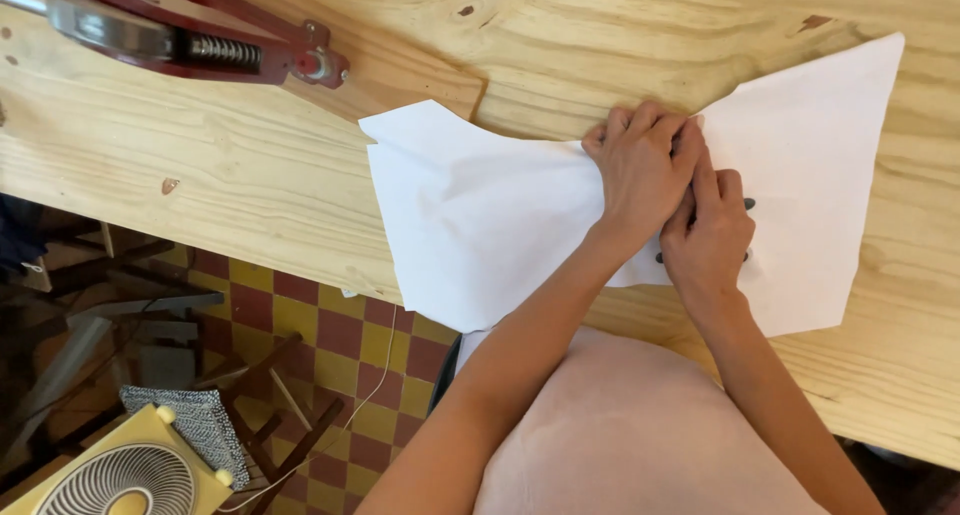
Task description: The person uses a manual press to attach snap fasteners to a piece of patterned fabric. They position the fabric under the press, insert the snaps, and operate the lever to secure them. The person also uses a screwdriver to mark or adjust the fabric before pressing.
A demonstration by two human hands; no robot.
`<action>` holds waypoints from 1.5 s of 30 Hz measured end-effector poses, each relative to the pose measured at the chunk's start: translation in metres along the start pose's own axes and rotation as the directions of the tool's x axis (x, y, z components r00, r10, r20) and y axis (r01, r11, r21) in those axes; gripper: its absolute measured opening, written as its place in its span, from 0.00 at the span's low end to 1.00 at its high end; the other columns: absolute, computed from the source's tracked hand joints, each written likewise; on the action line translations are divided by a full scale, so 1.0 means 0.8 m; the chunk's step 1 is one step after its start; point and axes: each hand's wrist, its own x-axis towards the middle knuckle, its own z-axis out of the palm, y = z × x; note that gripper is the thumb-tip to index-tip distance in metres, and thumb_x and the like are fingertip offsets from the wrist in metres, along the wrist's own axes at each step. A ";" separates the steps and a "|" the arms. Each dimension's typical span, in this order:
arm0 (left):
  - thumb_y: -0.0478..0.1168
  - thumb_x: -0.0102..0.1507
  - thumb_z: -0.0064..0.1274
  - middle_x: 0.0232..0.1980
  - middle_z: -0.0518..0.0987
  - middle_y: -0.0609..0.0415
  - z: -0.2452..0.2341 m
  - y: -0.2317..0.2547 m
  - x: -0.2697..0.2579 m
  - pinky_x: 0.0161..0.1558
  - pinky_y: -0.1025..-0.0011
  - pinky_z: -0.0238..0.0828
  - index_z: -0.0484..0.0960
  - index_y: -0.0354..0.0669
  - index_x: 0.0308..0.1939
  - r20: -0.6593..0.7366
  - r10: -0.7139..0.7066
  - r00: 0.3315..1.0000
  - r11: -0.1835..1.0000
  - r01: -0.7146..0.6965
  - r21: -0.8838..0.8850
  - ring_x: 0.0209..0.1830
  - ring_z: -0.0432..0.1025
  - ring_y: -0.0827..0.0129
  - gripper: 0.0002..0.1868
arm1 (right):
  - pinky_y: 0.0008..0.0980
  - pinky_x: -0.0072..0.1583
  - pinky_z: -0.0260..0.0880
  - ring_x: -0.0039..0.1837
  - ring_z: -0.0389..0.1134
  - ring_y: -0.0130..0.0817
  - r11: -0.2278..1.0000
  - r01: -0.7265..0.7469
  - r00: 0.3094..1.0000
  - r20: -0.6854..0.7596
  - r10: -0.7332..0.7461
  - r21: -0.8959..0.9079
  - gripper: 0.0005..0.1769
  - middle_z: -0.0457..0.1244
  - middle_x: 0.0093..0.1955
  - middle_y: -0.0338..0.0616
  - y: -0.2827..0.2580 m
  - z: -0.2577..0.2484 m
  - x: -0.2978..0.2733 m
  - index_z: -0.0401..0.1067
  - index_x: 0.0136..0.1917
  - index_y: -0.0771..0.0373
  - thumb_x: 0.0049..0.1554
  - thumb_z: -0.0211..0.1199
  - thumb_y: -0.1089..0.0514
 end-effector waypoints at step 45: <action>0.44 0.61 0.48 0.32 0.71 0.61 0.016 -0.007 -0.002 0.59 0.58 0.53 0.74 0.49 0.23 -0.243 0.119 0.963 0.986 -0.143 -0.083 0.41 0.68 0.65 0.12 | 0.46 0.38 0.66 0.39 0.65 0.57 0.996 0.090 0.995 -0.048 -0.091 -0.021 0.09 0.56 0.40 0.44 -0.013 -0.006 0.011 0.73 0.52 0.65 0.61 0.54 0.69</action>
